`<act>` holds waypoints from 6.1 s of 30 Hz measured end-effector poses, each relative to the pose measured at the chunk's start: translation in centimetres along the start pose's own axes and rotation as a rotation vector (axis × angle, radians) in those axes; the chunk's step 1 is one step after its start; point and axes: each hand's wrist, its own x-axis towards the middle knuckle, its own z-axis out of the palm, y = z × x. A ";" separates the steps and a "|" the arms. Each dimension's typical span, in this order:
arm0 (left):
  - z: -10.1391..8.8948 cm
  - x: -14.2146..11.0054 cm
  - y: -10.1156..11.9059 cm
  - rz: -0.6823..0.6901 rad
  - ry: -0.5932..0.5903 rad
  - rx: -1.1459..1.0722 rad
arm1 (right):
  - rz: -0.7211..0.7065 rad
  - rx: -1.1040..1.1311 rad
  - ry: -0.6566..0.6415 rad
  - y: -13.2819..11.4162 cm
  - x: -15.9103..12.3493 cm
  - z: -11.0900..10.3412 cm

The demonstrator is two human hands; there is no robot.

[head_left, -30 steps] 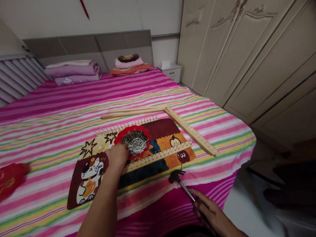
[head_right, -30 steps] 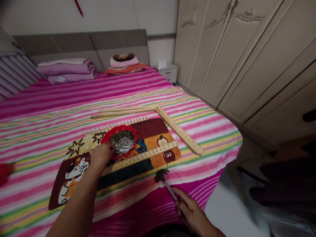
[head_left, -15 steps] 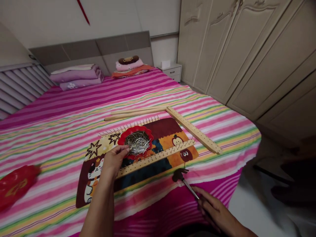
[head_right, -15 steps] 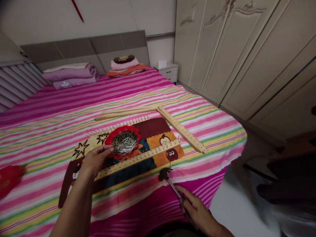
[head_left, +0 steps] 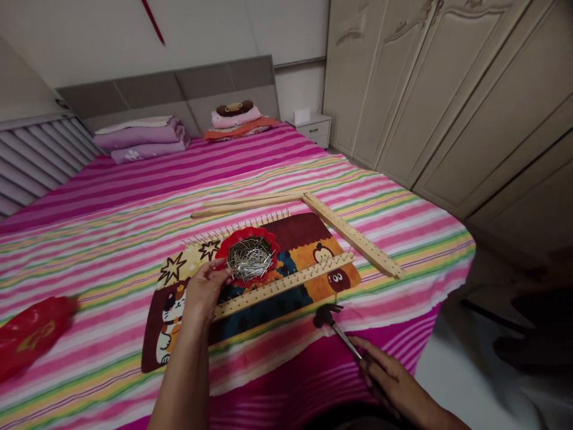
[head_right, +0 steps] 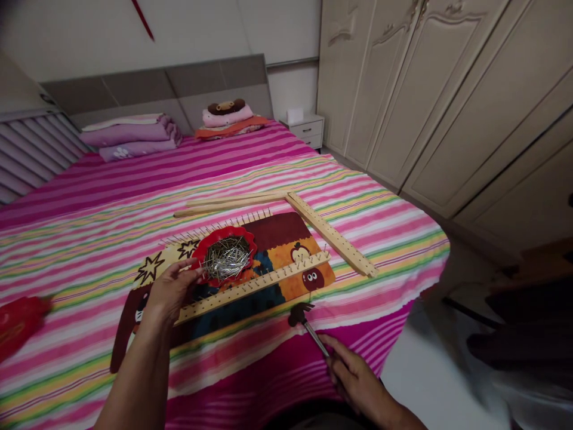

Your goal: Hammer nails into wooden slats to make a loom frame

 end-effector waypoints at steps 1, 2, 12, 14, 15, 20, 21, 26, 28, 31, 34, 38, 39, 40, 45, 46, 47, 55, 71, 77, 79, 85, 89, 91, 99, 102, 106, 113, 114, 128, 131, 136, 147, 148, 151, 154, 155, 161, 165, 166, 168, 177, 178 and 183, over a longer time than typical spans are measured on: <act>0.0 -0.2 0.1 0.004 0.001 -0.014 | 0.008 -0.003 0.005 0.0 0.0 0.0; -0.1 -0.4 0.2 0.001 -0.004 -0.032 | 0.013 -0.006 0.014 -0.1 -0.1 0.0; 0.7 -5.8 0.0 -0.076 -0.197 0.000 | -0.005 0.007 0.004 -1.5 -0.7 0.2; 1.2 -6.3 -1.3 -0.090 -0.178 0.005 | 0.005 0.008 0.007 -1.8 -0.8 0.3; 1.4 -6.5 -1.9 -0.086 -0.162 0.015 | 0.006 0.009 0.012 -1.9 -0.9 0.3; 2.1 -6.4 -4.7 -0.026 -0.093 0.040 | 0.022 0.008 0.009 -2.5 -1.2 0.5; 2.3 -6.3 -5.0 -0.035 -0.074 0.016 | 0.030 0.007 0.011 -2.6 -1.3 0.6; 3.3 -6.1 -5.9 -0.017 0.043 -0.014 | 0.004 0.008 0.023 -2.8 -1.6 0.7; 3.5 -6.1 -6.3 0.033 0.075 0.016 | -0.003 0.005 0.017 -2.8 -1.7 0.7; 3.7 -6.1 -6.9 0.080 0.101 0.068 | -0.008 0.002 0.024 -2.9 -1.6 0.7; 3.7 -5.9 -7.3 0.084 0.103 0.095 | 0.000 0.004 0.034 -3.0 -1.6 0.7; 3.8 -5.9 -7.3 0.082 0.102 0.103 | 0.001 -0.004 0.028 -3.2 -1.8 0.8; 3.9 -6.0 -7.2 0.083 0.104 0.101 | -0.001 -0.001 0.031 -3.2 -1.8 0.8; 4.0 -6.1 -7.1 0.084 0.105 0.103 | -0.004 0.005 0.037 -3.2 -1.8 0.9; 4.2 -6.4 -7.0 0.095 0.095 0.182 | -0.004 0.008 0.020 -2.6 -1.4 0.7; 4.1 -6.3 -7.1 0.101 0.090 0.215 | 0.001 -0.002 0.007 -2.5 -1.4 0.7; 4.1 -6.3 -7.2 0.111 0.083 0.251 | -0.002 -0.008 -0.002 -2.4 -1.4 0.6; 3.7 -6.1 -7.8 0.365 0.045 0.502 | -0.150 -0.044 -0.081 -7.9 -3.5 2.8; 3.8 -6.0 -8.9 0.521 0.019 0.541 | -0.573 -0.490 -0.140 -16.6 -2.2 7.4; 4.1 -6.0 -8.7 0.490 0.047 0.494 | -0.464 -0.430 -0.162 -13.9 -4.4 4.6; 3.8 -6.3 -8.5 0.473 0.038 0.494 | -0.386 -0.401 -0.158 -12.0 -4.4 3.6; 1.4 -5.8 -5.6 0.565 0.157 0.643 | -0.156 -0.193 -0.081 -5.5 -2.2 1.4; 1.2 -2.9 -2.8 0.584 0.170 0.998 | -0.026 -0.085 -0.050 -2.3 -0.6 0.5; 1.8 -1.5 -1.9 0.487 0.128 1.199 | -0.014 -0.044 -0.046 -1.5 -0.2 0.3; 3.4 0.6 -0.8 0.229 0.060 1.419 | -0.030 -0.051 -0.067 -1.1 0.1 0.2; 4.0 0.5 -0.3 0.142 0.043 1.452 | -0.041 -0.050 -0.075 -1.1 0.1 0.2; 4.1 0.6 0.2 0.079 0.054 1.458 | -0.072 -0.053 -0.096 -1.6 -0.1 0.3; 2.7 0.7 -0.2 0.038 -0.021 1.306 | -0.123 -0.048 -0.067 -1.7 -0.3 0.5; 2.8 0.6 -0.3 0.074 -0.005 1.335 | -0.112 -0.052 -0.071 -1.5 -0.1 0.5; 4.1 1.2 -0.2 0.054 0.112 1.353 | -0.088 -0.096 -0.066 -0.5 0.6 0.4; 3.3 1.5 -0.3 0.035 0.098 1.221 | -0.101 -0.102 -0.083 -1.0 0.3 0.4; 0.8 -0.6 -0.8 0.217 0.077 0.580 | -0.143 -0.090 -0.061 -2.4 -0.5 0.8; 1.6 -6.2 -5.6 0.134 0.024 0.190 | -0.127 -0.095 -0.063 -3.1 -1.1 0.9; 1.8 -6.1 -6.1 0.141 0.038 0.219 | -0.128 -0.100 -0.062 -3.1 -1.2 0.9; 2.0 -5.8 -6.9 0.151 0.099 0.308 | -0.139 -0.107 -0.055 -3.0 -1.2 0.8; 1.9 -5.6 -7.3 0.154 0.111 0.360 | -0.146 -0.102 -0.053 -3.0 -1.2 0.8; 1.9 -5.6 -7.5 0.158 0.108 0.367 | -0.143 -0.102 -0.056 -2.9 -1.2 0.8; 1.8 -5.4 -7.8 0.154 0.122 0.386 | -0.130 -0.105 -0.063 -2.9 -1.1 0.9; 1.9 -5.4 -7.8 0.159 0.118 0.423 | -0.130 -0.112 -0.035 -3.2 -1.4 1.0; 2.0 -5.4 -7.8 0.172 0.116 0.441 | -0.132 -0.117 -0.027 -3.4 -1.5 1.1; 2.0 -5.5 -7.9 0.225 0.120 0.480 | -0.143 -0.136 -0.022 -3.8 -1.9 1.3; 2.2 -5.9 -8.5 0.431 0.112 0.596 | -0.313 -0.165 -0.147 -10.0 -3.6 4.0; 2.2 -6.0 -8.6 0.436 0.109 0.602 | -0.368 -0.181 -0.150 -11.0 -3.4 4.5; 2.1 -5.9 -9.0 0.478 0.105 0.608 | -0.578 -0.334 -0.162 -14.9 -2.0 6.9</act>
